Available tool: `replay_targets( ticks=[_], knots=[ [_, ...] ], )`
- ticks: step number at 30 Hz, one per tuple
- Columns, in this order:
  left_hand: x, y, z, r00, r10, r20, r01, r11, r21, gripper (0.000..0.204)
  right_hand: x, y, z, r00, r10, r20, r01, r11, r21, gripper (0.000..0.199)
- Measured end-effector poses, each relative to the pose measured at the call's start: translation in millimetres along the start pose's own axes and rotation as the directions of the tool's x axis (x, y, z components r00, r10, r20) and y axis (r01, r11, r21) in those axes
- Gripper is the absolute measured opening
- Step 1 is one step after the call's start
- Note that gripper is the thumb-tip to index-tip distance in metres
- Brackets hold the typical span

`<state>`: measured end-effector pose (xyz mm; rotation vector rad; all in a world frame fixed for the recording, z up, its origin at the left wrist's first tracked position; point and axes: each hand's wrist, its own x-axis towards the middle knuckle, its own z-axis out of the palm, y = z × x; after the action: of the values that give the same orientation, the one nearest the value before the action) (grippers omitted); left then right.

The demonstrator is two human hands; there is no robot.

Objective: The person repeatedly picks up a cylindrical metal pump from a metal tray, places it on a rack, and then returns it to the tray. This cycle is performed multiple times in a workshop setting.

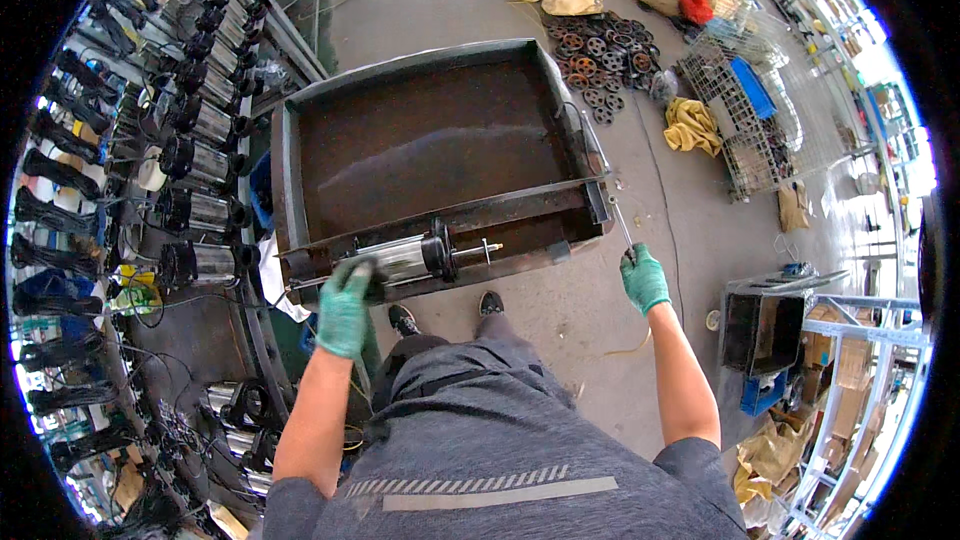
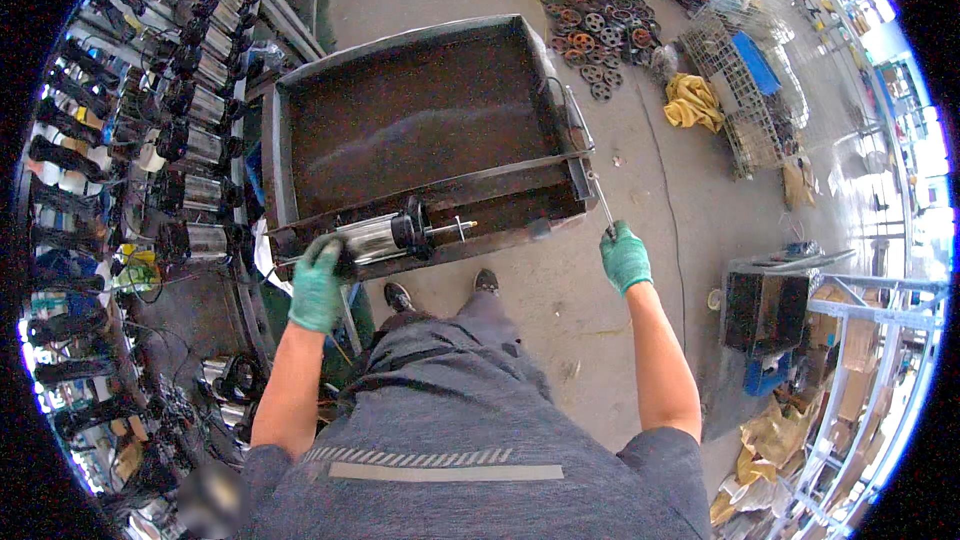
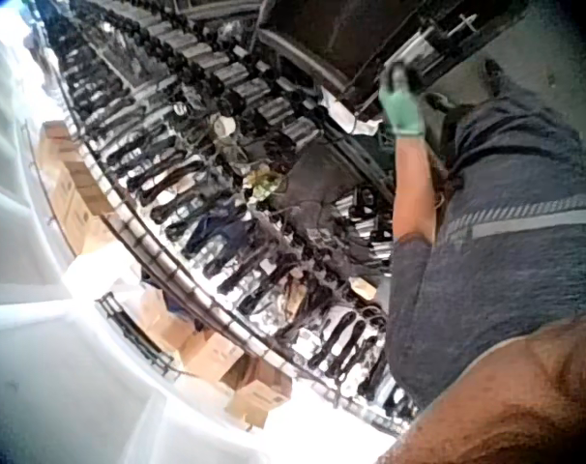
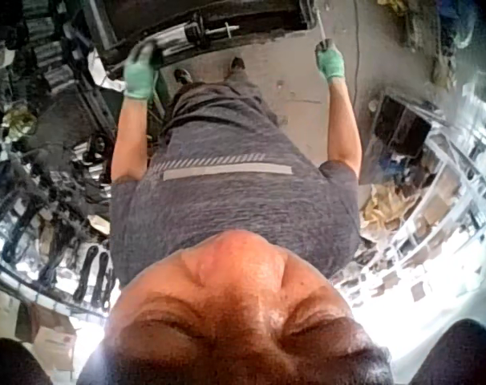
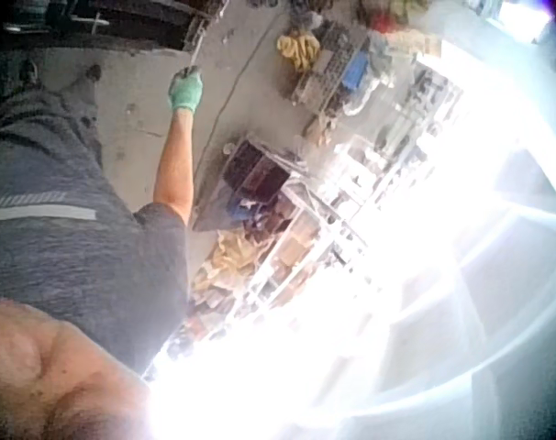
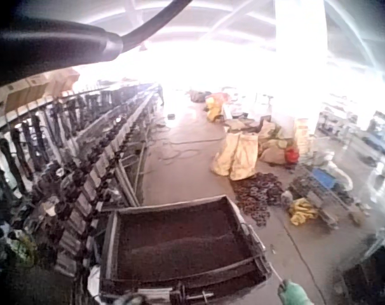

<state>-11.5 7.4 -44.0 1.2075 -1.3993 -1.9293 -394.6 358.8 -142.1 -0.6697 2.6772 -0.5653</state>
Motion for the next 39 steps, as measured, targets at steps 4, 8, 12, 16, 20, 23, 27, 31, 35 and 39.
replay_targets(
  ticks=[4,8,12,16,20,23,27,31,35,39],
  knots=[
    [-11.6,-23.4,-80.4,0.95,0.033,-0.309,-0.041,0.999,-0.019,0.018,38.3,1.2,43.8,0.996,-0.009,-0.09,0.014,0.999,0.05,0.028],
    [-18.7,-64.1,-172.2,0.844,0.161,-0.511,0.102,0.888,0.449,0.022,45.2,-19.7,68.6,0.983,0.123,-0.139,-0.091,0.972,0.216,0.031],
    [-11.3,-69.4,-216.7,0.77,0.361,-0.526,0.159,0.689,0.707,0.027,39.5,16.4,76.1,0.986,0.101,-0.134,-0.068,0.97,0.234,0.033],
    [0.5,-74.9,-247.3,0.837,0.428,-0.34,0.227,0.295,0.928,0.039,17.9,-70.6,41.9,0.964,-0.167,-0.209,0.187,0.979,0.08,0.026],
    [21.5,-50.1,-233.5,0.954,0.159,-0.255,0.241,0.106,0.965,0.045,-19.2,-219.6,50.7,0.871,-0.49,-0.04,0.465,0.794,0.392,0.025],
    [31.8,-41.5,-241.2,0.99,-0.104,-0.092,0.07,-0.2,0.977,0.048,-47.0,-315.0,55.0,0.704,-0.703,0.1,0.67,0.704,0.236,0.029],
    [27.4,12.0,-238.6,0.932,-0.361,-0.028,0.064,0.089,0.994,0.041,-39.7,-348.8,64.6,0.608,-0.629,0.484,0.734,0.678,-0.041,0.019],
    [14.1,40.0,-250.6,0.94,-0.341,0.016,0.092,0.299,0.95,0.039,-9.1,-358.9,61.8,0.6,-0.623,0.502,0.733,0.68,-0.032,0.013],
    [-10.0,86.3,-252.3,0.926,-0.374,0.052,0.09,0.352,0.932,0.041,13.9,-363.5,21.5,0.66,-0.552,0.51,0.621,0.783,0.043,0.009],
    [-28.1,100.9,-250.0,0.97,-0.238,0.05,0.019,0.278,0.96,0.048,34.9,-361.5,-31.3,0.735,-0.544,0.405,0.554,0.826,0.103,0.011]
  ],
)
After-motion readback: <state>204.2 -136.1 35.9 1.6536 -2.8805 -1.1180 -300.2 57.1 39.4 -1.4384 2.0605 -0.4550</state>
